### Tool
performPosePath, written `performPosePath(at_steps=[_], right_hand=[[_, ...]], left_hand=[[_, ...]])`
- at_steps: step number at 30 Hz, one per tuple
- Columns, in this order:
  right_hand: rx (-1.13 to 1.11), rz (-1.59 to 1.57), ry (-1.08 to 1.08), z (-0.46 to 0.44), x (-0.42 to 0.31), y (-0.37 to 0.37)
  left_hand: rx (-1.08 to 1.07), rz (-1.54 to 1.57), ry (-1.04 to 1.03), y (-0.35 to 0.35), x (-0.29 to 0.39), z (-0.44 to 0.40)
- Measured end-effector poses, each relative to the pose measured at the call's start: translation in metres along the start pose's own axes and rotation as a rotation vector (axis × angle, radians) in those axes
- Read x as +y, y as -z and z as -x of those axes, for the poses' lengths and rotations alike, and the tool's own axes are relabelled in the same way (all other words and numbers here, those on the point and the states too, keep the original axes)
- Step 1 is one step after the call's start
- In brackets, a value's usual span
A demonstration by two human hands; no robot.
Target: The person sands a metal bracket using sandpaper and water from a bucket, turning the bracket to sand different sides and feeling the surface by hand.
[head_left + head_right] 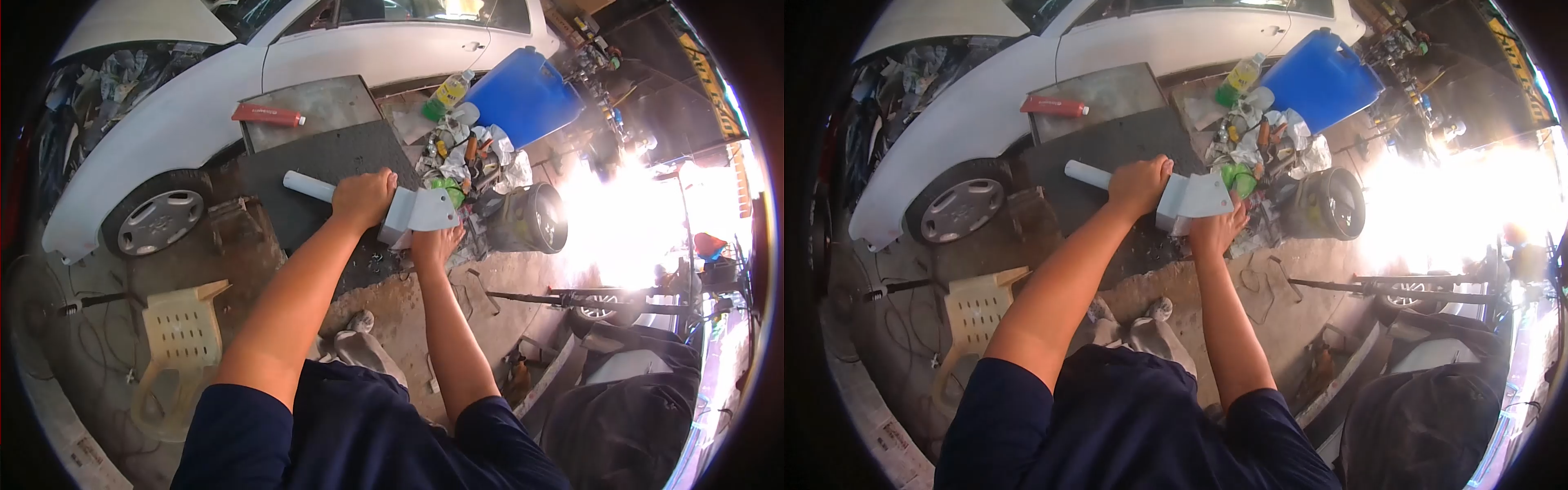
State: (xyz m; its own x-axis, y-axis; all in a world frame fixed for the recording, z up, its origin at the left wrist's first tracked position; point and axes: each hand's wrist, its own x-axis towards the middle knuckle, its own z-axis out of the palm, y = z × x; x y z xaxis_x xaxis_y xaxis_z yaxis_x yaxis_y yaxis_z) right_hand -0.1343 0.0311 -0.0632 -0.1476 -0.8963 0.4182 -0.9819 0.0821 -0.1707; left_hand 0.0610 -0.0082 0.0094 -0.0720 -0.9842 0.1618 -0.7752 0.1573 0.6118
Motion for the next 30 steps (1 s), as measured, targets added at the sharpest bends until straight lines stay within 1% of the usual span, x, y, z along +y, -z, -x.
performPosePath(at_steps=[3,6,8,9,12,15,17,18,20,22,25,28,29,30], right_hand=[[-0.02,-0.106,-0.109,0.02,-0.011,0.02],[-0.142,-0.113,-0.092,0.035,-0.01,0.042],[-0.059,-0.033,-0.022,0.004,0.001,0.01],[-0.022,0.013,0.013,-0.004,0.003,0.006],[-0.034,-0.094,-0.095,0.014,-0.002,0.012],[-0.066,-0.168,-0.063,0.031,-0.001,0.033],[-0.058,-0.006,0.018,0.002,0.014,-0.003],[-0.062,0.078,0.06,-0.006,0.015,-0.007],[-0.09,-0.002,-0.008,0.007,0.015,-0.005],[-0.155,-0.13,-0.071,0.037,0.01,0.026],[-0.131,-0.128,-0.058,0.016,0.003,0.032],[-0.054,0.008,0.053,-0.006,0.011,0.001],[-0.094,-0.042,0.012,0.008,0.017,0.001],[-0.133,-0.092,-0.025,0.027,0.014,0.02]], left_hand=[[0.005,-0.001,0.0,0.003,0.001,-0.001],[-0.016,0.005,0.004,-0.002,-0.002,-0.002],[-0.008,-0.021,-0.004,0.003,-0.001,-0.004],[-0.009,-0.028,-0.005,0.001,0.0,0.0],[0.033,-0.012,0.008,-0.001,-0.001,-0.004],[0.028,0.009,0.011,-0.006,-0.003,-0.003],[0.042,-0.007,-0.002,-0.002,-0.002,-0.005],[0.044,-0.011,-0.002,-0.004,-0.002,-0.002],[0.045,-0.002,0.01,-0.006,-0.003,-0.003],[0.041,0.005,0.02,-0.005,-0.003,-0.007],[0.017,-0.005,0.012,-0.003,-0.001,-0.005],[0.03,-0.01,0.007,-0.005,-0.003,-0.004],[0.027,-0.006,0.007,-0.005,-0.003,-0.004],[0.027,-0.002,0.007,-0.005,-0.004,-0.006]])
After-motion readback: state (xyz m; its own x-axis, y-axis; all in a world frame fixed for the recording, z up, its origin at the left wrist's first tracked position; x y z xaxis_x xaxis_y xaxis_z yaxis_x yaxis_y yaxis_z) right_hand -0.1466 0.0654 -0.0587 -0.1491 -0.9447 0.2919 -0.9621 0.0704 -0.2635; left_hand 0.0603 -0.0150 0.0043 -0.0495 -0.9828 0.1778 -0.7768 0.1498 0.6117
